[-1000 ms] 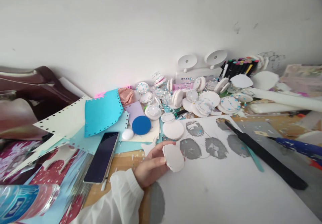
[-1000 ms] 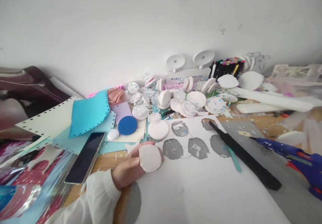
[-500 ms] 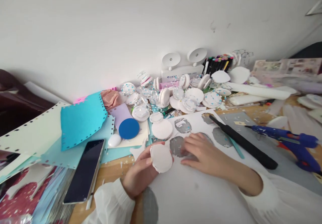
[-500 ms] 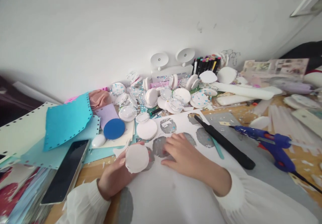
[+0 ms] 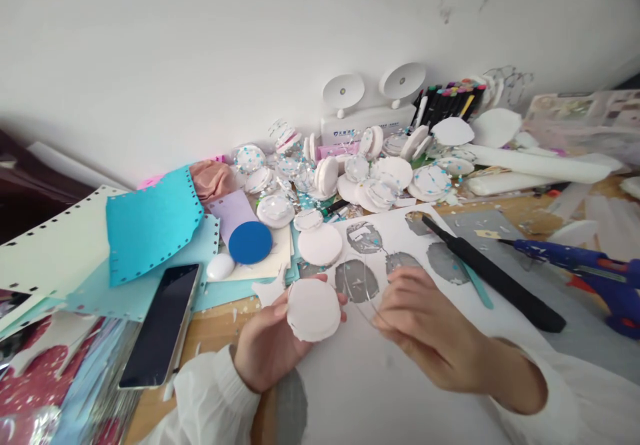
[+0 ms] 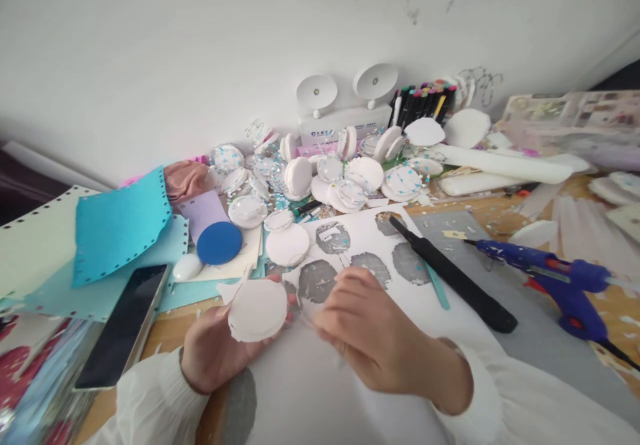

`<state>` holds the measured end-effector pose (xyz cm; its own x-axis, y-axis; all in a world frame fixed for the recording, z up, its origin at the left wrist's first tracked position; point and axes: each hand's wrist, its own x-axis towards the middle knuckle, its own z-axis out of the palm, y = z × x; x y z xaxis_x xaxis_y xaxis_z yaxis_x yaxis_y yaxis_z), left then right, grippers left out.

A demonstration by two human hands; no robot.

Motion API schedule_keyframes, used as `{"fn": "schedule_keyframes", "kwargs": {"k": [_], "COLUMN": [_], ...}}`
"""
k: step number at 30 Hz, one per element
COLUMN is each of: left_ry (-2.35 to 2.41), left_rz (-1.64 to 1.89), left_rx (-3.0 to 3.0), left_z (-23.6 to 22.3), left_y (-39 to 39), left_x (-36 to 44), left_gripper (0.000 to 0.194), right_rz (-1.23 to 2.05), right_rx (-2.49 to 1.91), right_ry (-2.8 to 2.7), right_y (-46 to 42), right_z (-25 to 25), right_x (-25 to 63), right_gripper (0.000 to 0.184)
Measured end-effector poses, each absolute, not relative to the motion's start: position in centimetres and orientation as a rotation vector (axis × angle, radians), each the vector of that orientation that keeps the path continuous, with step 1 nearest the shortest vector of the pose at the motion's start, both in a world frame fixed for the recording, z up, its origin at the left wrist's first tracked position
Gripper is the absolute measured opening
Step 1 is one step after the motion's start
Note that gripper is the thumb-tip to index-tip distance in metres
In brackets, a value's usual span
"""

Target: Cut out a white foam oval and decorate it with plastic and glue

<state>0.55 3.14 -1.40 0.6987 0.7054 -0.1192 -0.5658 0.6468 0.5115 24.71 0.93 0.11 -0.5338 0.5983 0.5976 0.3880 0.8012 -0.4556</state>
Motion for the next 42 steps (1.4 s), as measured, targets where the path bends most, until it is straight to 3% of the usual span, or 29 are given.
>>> {"fn": "schedule_keyframes", "kwargs": {"k": [6,23,42], "left_ry": [0.311,0.346,0.373], "left_rz": [0.656,0.286,0.218], "left_rx": [0.485,0.665,0.638], "left_z": [-1.5,-1.2,-1.1], "left_y": [3.0,2.8,2.7], "left_x": [0.9,0.5,0.4], "left_gripper": [0.053,0.069,0.070], "right_rz": [0.178,0.141,0.195], "right_rx": [-0.641,-0.579,-0.467], "right_ry": [-2.256,-2.344,-2.379], "right_y": [-1.7,-3.3,-3.1], "right_z": [0.5,0.5,-0.1], "right_x": [23.4,22.0,22.3], "right_gripper": [0.026,0.022,0.027]}}
